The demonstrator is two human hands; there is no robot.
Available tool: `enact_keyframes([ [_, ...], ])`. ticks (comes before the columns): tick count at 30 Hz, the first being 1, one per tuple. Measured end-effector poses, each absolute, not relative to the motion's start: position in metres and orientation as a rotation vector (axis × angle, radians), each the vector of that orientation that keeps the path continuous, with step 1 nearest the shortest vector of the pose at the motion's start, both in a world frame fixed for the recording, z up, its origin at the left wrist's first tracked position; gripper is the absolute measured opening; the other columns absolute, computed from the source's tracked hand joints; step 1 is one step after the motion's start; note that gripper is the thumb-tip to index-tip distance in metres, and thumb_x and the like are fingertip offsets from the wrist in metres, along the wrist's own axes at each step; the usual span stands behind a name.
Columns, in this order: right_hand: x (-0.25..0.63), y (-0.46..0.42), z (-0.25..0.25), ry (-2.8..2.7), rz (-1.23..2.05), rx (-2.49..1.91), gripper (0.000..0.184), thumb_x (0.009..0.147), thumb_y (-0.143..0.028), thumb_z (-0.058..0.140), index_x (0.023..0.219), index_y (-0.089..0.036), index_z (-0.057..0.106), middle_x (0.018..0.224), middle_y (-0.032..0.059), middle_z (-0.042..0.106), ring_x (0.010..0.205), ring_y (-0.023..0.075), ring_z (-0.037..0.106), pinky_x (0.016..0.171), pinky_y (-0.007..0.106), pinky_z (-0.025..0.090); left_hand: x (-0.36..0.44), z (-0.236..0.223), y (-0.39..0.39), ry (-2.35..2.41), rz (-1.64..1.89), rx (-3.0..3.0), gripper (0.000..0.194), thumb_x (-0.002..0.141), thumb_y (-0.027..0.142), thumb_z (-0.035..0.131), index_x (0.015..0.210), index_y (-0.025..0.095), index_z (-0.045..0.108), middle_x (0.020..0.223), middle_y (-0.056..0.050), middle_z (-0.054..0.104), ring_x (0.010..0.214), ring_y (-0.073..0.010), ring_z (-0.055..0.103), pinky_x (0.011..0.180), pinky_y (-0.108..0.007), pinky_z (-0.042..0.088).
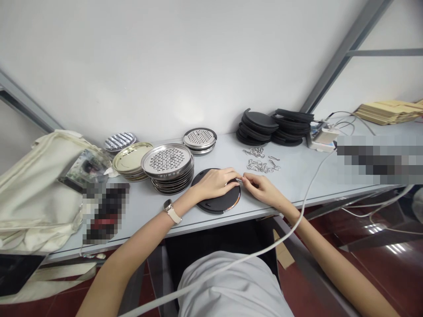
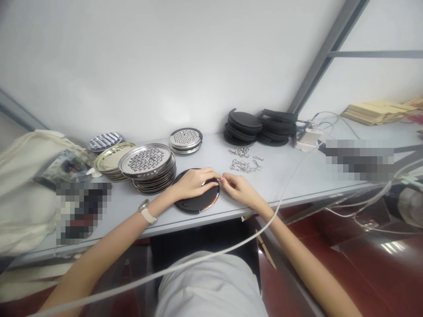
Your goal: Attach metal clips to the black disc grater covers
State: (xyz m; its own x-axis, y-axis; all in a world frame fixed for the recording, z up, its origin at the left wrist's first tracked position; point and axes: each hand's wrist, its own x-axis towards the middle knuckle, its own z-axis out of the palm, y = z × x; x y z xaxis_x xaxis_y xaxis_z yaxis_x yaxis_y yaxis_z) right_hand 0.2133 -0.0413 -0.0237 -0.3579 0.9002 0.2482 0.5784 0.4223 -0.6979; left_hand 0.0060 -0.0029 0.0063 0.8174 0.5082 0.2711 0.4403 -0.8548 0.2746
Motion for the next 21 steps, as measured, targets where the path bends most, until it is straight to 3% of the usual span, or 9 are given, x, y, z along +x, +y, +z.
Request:
enact_keyframes([
  [5, 0.2134, -0.0419, -0.0214, -2.026, 0.644, -1.249, 0.035, 0.097, -0.038, 0.037, 0.067, -0.02, 0.037, 0.059, -0.0036, 0.038, 0.057, 0.0118, 0.038, 0.056, 0.026, 0.031, 0.006, 0.0077, -0.0038, 0.728, 0.528, 2.805, 0.029, 0.097, 0.034, 0.042, 0.119, 0.021, 0.055, 0.11, -0.005, 0.062, 0.09, -0.0172, 0.063, 0.075, -0.028, 0.046],
  [12, 0.211, -0.0419, -0.0239, -2.167, 0.653, -1.263, 0.033, 0.098, -0.039, 0.036, 0.074, -0.019, 0.047, 0.06, -0.0033, 0.045, 0.054, 0.0116, 0.042, 0.055, 0.025, 0.031, 0.0059, 0.0081, -0.0045, 0.833, 0.546, 2.85, 0.028, 0.095, 0.04, 0.045, 0.11, 0.018, 0.056, 0.107, -0.005, 0.059, 0.087, -0.0171, 0.062, 0.071, -0.028, 0.046],
  [21, 0.2113, -0.0419, -0.0232, -2.191, 0.637, -1.274, 0.032, 0.095, -0.034, 0.038, 0.068, -0.02, 0.043, 0.058, -0.0044, 0.041, 0.052, 0.0106, 0.038, 0.053, 0.025, 0.029, 0.0062, 0.0101, -0.0086, 0.948, 0.533, 2.897, 0.03, 0.092, 0.044, 0.046, 0.105, 0.019, 0.057, 0.105, -0.004, 0.059, 0.078, -0.0166, 0.061, 0.061, -0.028, 0.042],
])
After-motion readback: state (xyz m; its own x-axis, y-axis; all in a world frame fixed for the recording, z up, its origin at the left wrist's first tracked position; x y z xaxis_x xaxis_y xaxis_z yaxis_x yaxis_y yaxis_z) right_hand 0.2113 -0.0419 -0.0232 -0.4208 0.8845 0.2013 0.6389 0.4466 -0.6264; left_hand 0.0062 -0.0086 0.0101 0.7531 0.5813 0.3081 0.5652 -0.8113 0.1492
